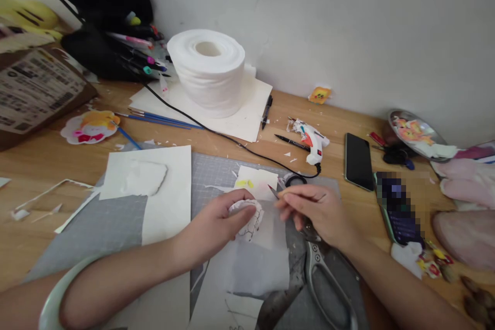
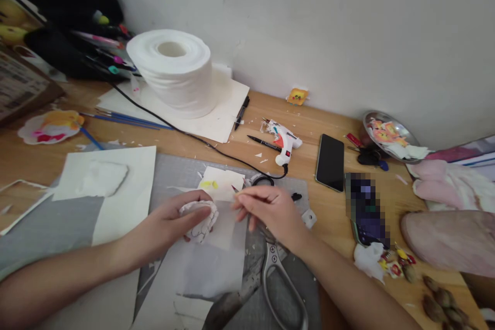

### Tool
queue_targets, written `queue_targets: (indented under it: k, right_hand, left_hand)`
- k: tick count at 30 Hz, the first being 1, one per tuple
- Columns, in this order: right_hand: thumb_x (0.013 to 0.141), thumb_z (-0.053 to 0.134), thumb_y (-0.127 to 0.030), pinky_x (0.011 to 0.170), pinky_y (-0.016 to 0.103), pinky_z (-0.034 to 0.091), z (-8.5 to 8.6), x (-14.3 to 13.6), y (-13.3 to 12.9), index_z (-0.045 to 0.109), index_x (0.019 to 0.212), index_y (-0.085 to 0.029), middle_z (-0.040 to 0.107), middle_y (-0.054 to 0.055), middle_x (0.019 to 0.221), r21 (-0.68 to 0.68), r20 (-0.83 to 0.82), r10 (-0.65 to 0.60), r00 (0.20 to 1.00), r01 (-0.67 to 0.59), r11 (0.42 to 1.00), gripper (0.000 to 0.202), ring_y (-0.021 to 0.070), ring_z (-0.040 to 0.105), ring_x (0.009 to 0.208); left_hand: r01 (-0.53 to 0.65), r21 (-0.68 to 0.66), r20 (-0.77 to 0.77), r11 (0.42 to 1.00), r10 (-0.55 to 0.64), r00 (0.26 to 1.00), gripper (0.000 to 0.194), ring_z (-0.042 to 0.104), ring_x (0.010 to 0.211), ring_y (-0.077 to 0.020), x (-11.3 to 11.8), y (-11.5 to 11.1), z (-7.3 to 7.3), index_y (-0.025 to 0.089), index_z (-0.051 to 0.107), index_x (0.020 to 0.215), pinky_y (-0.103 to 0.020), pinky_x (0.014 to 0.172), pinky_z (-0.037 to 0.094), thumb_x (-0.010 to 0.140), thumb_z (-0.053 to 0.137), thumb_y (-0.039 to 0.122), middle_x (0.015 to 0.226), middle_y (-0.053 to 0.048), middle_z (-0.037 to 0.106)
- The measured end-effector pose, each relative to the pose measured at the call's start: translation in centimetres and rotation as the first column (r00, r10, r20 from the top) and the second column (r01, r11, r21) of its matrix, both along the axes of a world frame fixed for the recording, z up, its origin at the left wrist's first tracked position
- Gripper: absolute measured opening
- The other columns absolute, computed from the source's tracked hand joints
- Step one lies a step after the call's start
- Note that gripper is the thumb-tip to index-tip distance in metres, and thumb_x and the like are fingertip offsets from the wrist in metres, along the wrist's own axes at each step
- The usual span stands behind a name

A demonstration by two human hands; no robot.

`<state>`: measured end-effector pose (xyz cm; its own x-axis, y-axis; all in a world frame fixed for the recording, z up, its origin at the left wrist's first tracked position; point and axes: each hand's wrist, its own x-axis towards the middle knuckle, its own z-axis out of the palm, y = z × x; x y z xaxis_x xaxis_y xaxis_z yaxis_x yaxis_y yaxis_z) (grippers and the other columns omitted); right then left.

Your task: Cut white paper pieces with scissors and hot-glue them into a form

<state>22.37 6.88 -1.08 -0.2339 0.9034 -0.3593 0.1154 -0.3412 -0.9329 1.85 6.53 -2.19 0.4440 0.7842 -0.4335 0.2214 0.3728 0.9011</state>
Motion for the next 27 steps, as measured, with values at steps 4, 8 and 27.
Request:
queue_targets:
  k: [4, 8, 27]
  right_hand:
    - [0.070, 0.065, -0.033, 0.040, 0.019, 0.042, 1.6, 2.1, 1.4, 0.064, 0.076, -0.015, 0.068, 0.005, 0.072, 0.126, 0.024, -0.250, 0.968, 0.245, 0.961, 0.019, 0.0109, 0.059, 0.053]
    - [0.078, 0.044, -0.029, 0.037, 0.019, 0.034, 2.1, 3.5, 1.9, 0.045, 0.055, -0.019, 0.049, -0.004, 0.050, 0.288, 0.086, -0.387, 0.918, 0.349, 0.892, 0.025, 0.0078, 0.049, 0.042]
    - [0.074, 0.053, -0.039, 0.065, 0.029, 0.040, 0.9, 5.8, 5.3, 0.064, 0.070, -0.018, 0.066, 0.008, 0.073, 0.458, 0.659, -0.444, 0.607, 0.146, 0.877, 0.024, 0.0215, 0.059, 0.073]
  left_hand:
    - [-0.011, 0.003, -0.046, 1.000, 0.012, 0.999, 0.022, 0.045, 0.057, -0.0120, 0.0, -0.1, 0.2, 0.021, 0.056, 0.080, -0.020, 0.050, 0.041, 0.079, 0.049, 0.042, 0.067, 0.004, 0.050]
    - [-0.042, -0.010, -0.076, 0.999, 0.041, 0.996, 0.025, 0.049, 0.065, -0.0143, 0.0, -0.4, 0.7, 0.022, 0.057, 0.083, -0.020, 0.051, 0.044, 0.077, 0.051, 0.045, 0.072, 0.003, 0.052]
    - [-0.141, -0.011, 0.108, 0.990, 0.141, 0.984, 0.022, 0.050, 0.052, -0.0119, 0.1, -0.9, 0.6, 0.021, 0.055, 0.084, -0.021, 0.044, 0.043, 0.073, 0.055, 0.040, 0.058, 0.006, 0.051]
